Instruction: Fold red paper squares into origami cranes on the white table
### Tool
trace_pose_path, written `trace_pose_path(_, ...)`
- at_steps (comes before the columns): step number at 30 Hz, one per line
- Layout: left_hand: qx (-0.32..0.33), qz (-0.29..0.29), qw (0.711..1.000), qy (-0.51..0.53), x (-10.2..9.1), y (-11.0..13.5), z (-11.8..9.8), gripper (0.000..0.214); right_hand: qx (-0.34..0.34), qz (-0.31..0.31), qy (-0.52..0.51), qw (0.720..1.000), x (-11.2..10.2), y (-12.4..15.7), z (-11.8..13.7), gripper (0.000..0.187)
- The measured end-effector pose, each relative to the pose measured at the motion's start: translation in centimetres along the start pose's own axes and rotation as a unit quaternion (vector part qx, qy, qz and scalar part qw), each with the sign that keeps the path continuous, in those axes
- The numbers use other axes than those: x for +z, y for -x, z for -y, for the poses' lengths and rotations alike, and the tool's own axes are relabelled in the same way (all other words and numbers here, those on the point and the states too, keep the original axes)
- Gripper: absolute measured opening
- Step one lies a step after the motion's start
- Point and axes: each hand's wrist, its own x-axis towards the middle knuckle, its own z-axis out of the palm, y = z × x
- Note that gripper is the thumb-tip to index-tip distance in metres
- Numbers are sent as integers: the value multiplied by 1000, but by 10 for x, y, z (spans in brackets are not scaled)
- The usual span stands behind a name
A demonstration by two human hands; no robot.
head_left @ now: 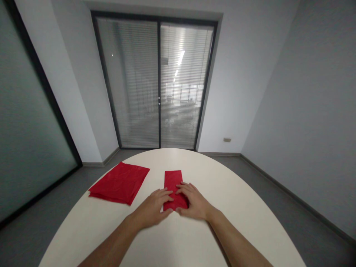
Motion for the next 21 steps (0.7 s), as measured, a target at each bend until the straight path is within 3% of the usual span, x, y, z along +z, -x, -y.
trace_pose_path(3, -10, -11, 1000, -6, 1, 0, 1, 32, -25, -9, 4, 1000, -1, -1, 1, 57)
trace_pose_path(9, -13, -31, 999, -17, 5, 0, 5, 28, -61, -43, -21, 997, 0, -3, 5, 31)
trace_pose_path(15, -20, -13, 1000, -12, 2, 1, 5, 27, -88, -35, -34, 995, -2, -3, 9, 16)
trace_pose_path(21, -18, 6, 1000, 2, -2, 2, 4, 20, -116, -20, -26, 993, -4, -5, 15, 15)
